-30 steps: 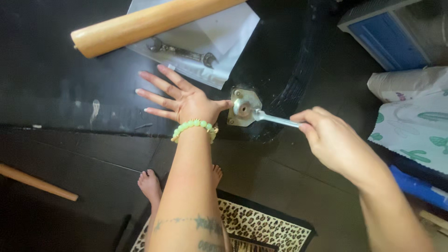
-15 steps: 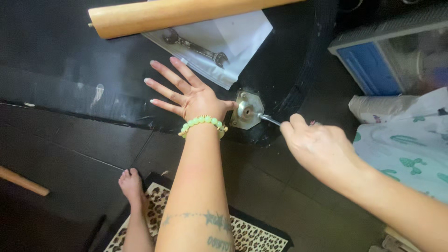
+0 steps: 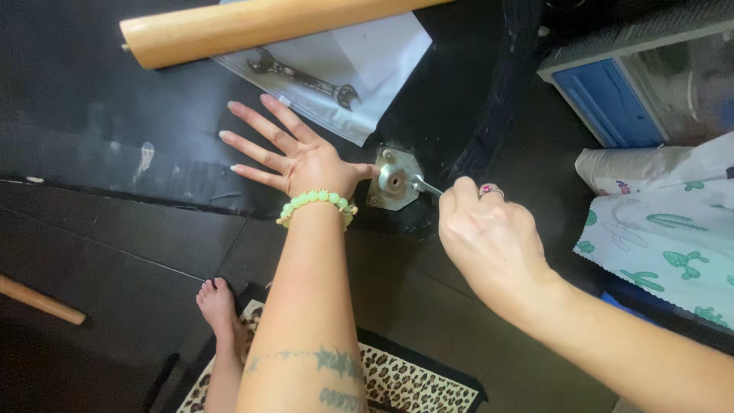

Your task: The person uses a wrench to tighten bolts on a metal furniture leg mount attached to a black tabletop. They repeatedly adjust the wrench and rotate the bolts to secure the mount in place.

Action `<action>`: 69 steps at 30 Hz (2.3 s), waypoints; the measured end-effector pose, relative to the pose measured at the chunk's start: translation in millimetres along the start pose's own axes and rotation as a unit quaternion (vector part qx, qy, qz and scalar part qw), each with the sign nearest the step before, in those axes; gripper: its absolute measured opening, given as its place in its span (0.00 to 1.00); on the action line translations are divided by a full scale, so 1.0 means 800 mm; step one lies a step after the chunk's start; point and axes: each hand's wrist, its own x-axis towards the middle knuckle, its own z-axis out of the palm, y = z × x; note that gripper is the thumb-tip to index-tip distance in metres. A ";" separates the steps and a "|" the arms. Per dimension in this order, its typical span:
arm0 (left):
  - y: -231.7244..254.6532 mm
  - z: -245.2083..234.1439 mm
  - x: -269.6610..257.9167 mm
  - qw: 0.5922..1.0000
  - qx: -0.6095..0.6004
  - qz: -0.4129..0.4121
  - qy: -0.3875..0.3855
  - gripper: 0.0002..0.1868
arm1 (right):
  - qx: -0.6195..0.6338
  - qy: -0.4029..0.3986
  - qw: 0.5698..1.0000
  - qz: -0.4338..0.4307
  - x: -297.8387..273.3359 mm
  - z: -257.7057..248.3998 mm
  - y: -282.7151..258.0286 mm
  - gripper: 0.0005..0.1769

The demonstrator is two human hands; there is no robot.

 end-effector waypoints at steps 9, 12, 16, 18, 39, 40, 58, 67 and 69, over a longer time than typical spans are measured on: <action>0.002 -0.004 0.000 1.000 0.003 -0.012 -0.018 0.92 | 0.114 0.010 0.993 -0.014 -0.012 0.010 0.002 0.07; 0.004 -0.004 -0.002 1.000 0.014 -0.013 -0.011 0.91 | 0.120 0.017 0.992 -0.025 -0.017 0.015 0.003 0.06; 0.006 -0.009 -0.001 0.999 0.014 -0.021 -0.030 0.91 | 0.092 0.029 0.995 -0.009 -0.015 0.023 0.006 0.04; 0.005 -0.009 -0.001 0.999 0.014 -0.019 -0.029 0.91 | 0.079 0.039 0.996 -0.017 -0.017 0.028 0.009 0.07; 0.005 0.001 -0.002 0.999 0.037 -0.010 0.002 0.93 | 0.064 0.016 0.998 -0.022 -0.012 0.021 0.005 0.18; 0.005 0.001 -0.001 0.999 0.042 -0.013 0.002 0.93 | 0.102 -0.003 0.995 -0.015 -0.013 0.023 0.007 0.18; 0.008 0.000 -0.001 0.997 0.069 -0.023 -0.003 0.94 | 0.254 -0.073 0.964 0.008 -0.011 0.034 0.017 0.17; 0.006 0.002 -0.002 0.998 0.059 -0.023 -0.001 0.94 | 0.173 -0.077 0.982 0.024 -0.009 0.031 0.019 0.04; 0.007 0.002 -0.002 0.998 0.062 -0.022 -0.002 0.94 | 0.140 -0.017 0.990 0.029 -0.005 0.030 0.011 0.03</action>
